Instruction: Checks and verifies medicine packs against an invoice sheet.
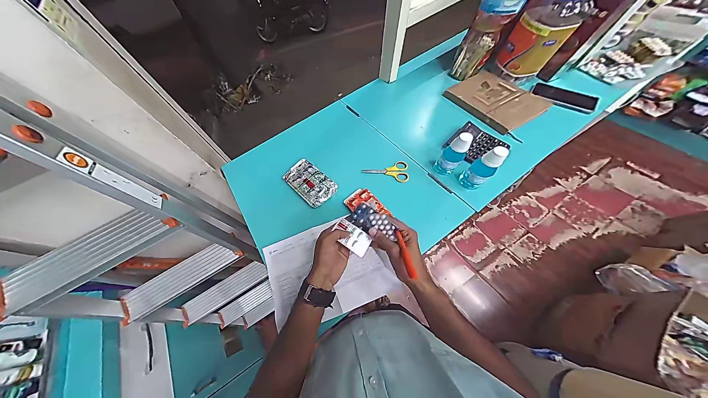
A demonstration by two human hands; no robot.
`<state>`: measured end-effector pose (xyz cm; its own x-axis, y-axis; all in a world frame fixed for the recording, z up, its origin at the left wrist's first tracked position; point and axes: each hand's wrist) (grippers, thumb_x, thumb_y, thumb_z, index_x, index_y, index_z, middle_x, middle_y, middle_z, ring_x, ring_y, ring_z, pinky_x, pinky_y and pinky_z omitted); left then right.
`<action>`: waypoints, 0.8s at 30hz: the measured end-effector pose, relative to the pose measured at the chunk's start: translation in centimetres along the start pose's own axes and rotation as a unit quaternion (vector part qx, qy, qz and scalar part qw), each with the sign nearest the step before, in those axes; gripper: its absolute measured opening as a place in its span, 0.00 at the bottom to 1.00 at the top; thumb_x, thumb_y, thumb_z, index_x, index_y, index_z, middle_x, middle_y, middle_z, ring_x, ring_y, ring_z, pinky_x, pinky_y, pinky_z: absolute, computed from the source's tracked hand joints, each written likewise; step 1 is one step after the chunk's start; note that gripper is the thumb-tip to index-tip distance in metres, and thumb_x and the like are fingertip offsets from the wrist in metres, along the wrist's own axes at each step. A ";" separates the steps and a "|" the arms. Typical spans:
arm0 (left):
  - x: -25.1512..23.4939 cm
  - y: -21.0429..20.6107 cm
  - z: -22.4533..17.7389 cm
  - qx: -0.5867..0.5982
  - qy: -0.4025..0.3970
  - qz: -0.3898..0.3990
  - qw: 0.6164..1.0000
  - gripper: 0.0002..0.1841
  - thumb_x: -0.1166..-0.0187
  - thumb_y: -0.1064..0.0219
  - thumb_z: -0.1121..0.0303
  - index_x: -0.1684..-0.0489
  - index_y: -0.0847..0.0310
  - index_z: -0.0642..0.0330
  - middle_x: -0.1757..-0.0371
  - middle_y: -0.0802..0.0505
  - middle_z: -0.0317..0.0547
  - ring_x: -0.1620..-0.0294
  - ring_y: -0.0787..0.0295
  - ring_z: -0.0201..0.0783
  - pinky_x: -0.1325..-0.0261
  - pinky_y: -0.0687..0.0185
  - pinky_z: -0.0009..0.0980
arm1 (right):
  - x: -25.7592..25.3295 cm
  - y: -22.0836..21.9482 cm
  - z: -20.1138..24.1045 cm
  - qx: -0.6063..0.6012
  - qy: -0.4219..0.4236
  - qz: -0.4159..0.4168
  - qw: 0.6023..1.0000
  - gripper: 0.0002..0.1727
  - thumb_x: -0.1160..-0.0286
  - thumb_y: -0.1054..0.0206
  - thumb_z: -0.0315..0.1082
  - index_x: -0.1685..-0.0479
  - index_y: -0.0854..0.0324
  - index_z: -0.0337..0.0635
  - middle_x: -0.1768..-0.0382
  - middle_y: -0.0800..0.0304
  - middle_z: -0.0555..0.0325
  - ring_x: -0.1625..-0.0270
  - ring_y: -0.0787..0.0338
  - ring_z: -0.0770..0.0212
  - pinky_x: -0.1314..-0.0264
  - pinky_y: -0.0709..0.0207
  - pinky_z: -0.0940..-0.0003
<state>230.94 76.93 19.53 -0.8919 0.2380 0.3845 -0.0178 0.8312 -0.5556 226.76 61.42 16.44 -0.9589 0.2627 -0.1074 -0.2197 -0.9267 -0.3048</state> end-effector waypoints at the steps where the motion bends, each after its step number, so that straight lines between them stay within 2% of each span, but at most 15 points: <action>1: -0.1 0.4 -0.2 0.010 0.004 0.018 1.000 0.21 0.18 0.55 0.80 0.30 0.28 0.74 0.41 0.09 0.62 0.44 0.07 0.47 0.41 0.11 0.41 | -0.4 0.4 0.2 0.008 0.003 -0.022 1.000 0.16 0.28 0.30 0.21 0.42 0.18 0.27 0.56 0.06 0.50 0.57 0.04 0.57 0.53 0.05 0.59; 3: 0.0 1.3 -0.9 0.008 0.008 0.039 0.999 0.22 0.15 0.60 0.76 0.28 0.29 0.75 0.39 0.08 0.63 0.41 0.07 0.49 0.38 0.12 0.42 | -1.7 2.3 0.3 0.080 0.036 -0.053 0.995 0.15 0.28 0.30 0.23 0.43 0.17 0.28 0.57 0.06 0.51 0.58 0.05 0.59 0.53 0.06 0.61; 5: 0.5 2.0 -1.9 -0.004 0.006 0.047 0.999 0.23 0.14 0.62 0.74 0.30 0.27 0.74 0.42 0.07 0.61 0.43 0.07 0.48 0.39 0.12 0.42 | -3.4 4.7 -0.1 0.260 0.098 -0.061 0.959 0.16 0.26 0.30 0.29 0.42 0.15 0.32 0.56 0.07 0.53 0.57 0.08 0.67 0.50 0.12 0.68; 6: 0.7 2.3 -2.4 -0.011 0.002 0.048 0.999 0.24 0.14 0.63 0.73 0.31 0.26 0.74 0.43 0.07 0.61 0.45 0.07 0.47 0.40 0.12 0.41 | -4.3 5.8 -0.6 0.363 0.124 -0.060 0.922 0.16 0.24 0.32 0.30 0.40 0.14 0.35 0.53 0.06 0.51 0.54 0.07 0.62 0.47 0.13 0.62; 7: 0.9 2.7 -2.8 -0.011 -0.001 0.047 0.999 0.24 0.14 0.64 0.73 0.32 0.25 0.74 0.44 0.07 0.61 0.46 0.07 0.48 0.41 0.12 0.42 | -5.1 6.7 -1.1 0.446 0.142 -0.055 0.882 0.16 0.23 0.34 0.30 0.39 0.12 0.37 0.48 0.06 0.46 0.48 0.06 0.51 0.43 0.15 0.49; 8: 1.1 2.9 -3.2 -0.010 -0.003 0.044 0.999 0.25 0.14 0.64 0.73 0.33 0.24 0.74 0.46 0.07 0.61 0.49 0.06 0.47 0.43 0.11 0.41 | -5.7 7.3 -1.7 0.507 0.147 -0.044 0.848 0.18 0.23 0.37 0.27 0.37 0.12 0.41 0.40 0.08 0.43 0.42 0.08 0.41 0.39 0.18 0.38; 9: 1.3 3.2 -3.6 -0.010 -0.004 0.044 0.999 0.25 0.14 0.65 0.73 0.35 0.22 0.74 0.48 0.06 0.60 0.53 0.07 0.46 0.46 0.11 0.40 | -6.2 7.8 -2.3 0.546 0.144 -0.032 0.824 0.20 0.24 0.39 0.25 0.35 0.12 0.45 0.34 0.11 0.43 0.35 0.12 0.36 0.35 0.23 0.33; 11: 1.4 3.7 -4.0 -0.004 -0.006 0.048 0.999 0.26 0.14 0.65 0.72 0.36 0.20 0.73 0.52 0.06 0.59 0.59 0.07 0.45 0.49 0.12 0.38 | -6.8 8.2 -3.1 0.580 0.135 -0.012 0.804 0.24 0.26 0.41 0.24 0.33 0.12 0.51 0.27 0.16 0.43 0.25 0.19 0.34 0.29 0.30 0.29; 14: 1.6 4.6 -4.4 0.001 -0.004 0.053 0.999 0.26 0.14 0.65 0.70 0.35 0.20 0.72 0.53 0.06 0.58 0.59 0.07 0.44 0.49 0.11 0.37 | -6.3 7.6 -1.6 0.577 0.109 0.025 0.809 0.24 0.29 0.37 0.24 0.33 0.13 0.47 0.22 0.22 0.36 0.17 0.31 0.27 0.25 0.41 0.20; 17: 1.9 5.1 -4.5 0.009 -0.010 0.043 0.999 0.26 0.13 0.65 0.69 0.36 0.20 0.71 0.54 0.06 0.57 0.59 0.07 0.43 0.49 0.11 0.36 | -4.9 5.8 1.5 0.613 0.036 0.065 0.787 0.33 0.33 0.36 0.21 0.23 0.19 0.50 0.15 0.32 0.36 0.10 0.51 0.21 0.22 0.62 0.12; 18: 2.0 5.1 -4.6 0.015 -0.016 0.038 0.999 0.25 0.13 0.64 0.70 0.38 0.19 0.71 0.54 0.06 0.57 0.59 0.07 0.44 0.48 0.11 0.37 | -4.7 5.3 2.1 0.626 0.018 0.073 0.776 0.34 0.33 0.36 0.19 0.21 0.20 0.51 0.15 0.32 0.38 0.09 0.54 0.20 0.23 0.67 0.10; 20: 2.1 5.3 -4.5 0.024 -0.029 0.030 0.999 0.24 0.13 0.64 0.70 0.40 0.19 0.70 0.55 0.06 0.56 0.59 0.07 0.43 0.48 0.11 0.38 | -5.0 4.9 2.5 0.647 -0.022 0.087 0.757 0.34 0.30 0.37 0.19 0.20 0.22 0.54 0.15 0.30 0.41 0.09 0.55 0.20 0.24 0.70 0.08; 22: 2.3 5.7 -4.5 0.033 -0.039 0.017 0.999 0.24 0.13 0.64 0.69 0.42 0.18 0.69 0.56 0.06 0.55 0.59 0.07 0.43 0.47 0.12 0.38 | -6.0 5.4 2.5 0.642 -0.054 0.109 0.757 0.33 0.27 0.31 0.28 0.18 0.24 0.54 0.16 0.29 0.40 0.09 0.53 0.21 0.24 0.68 0.07; 23: 2.4 5.8 -4.6 0.042 -0.044 0.008 0.998 0.24 0.13 0.64 0.69 0.43 0.18 0.69 0.56 0.06 0.55 0.59 0.07 0.43 0.46 0.12 0.39 | -6.6 5.8 2.6 0.633 -0.051 0.114 0.764 0.34 0.28 0.25 0.37 0.17 0.24 0.53 0.16 0.29 0.41 0.09 0.52 0.22 0.24 0.66 0.08; 24: 2.6 6.0 -4.9 0.049 -0.052 -0.002 0.997 0.24 0.13 0.64 0.69 0.44 0.18 0.68 0.56 0.06 0.55 0.58 0.07 0.44 0.46 0.12 0.40 | -7.0 6.0 2.6 0.618 -0.033 0.112 0.777 0.38 0.33 0.20 0.45 0.18 0.24 0.51 0.15 0.29 0.42 0.09 0.51 0.23 0.22 0.66 0.10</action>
<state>230.73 85.01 20.78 -0.9337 0.1778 0.3108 -0.0606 0.7771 -0.6265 231.68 53.35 17.85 -0.9962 0.0801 0.0345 -0.0110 -0.5075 0.8616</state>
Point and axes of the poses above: each hand's wrist, its own x-axis away from the middle knuckle, its own y-axis out of the back of the hand, z = x × y
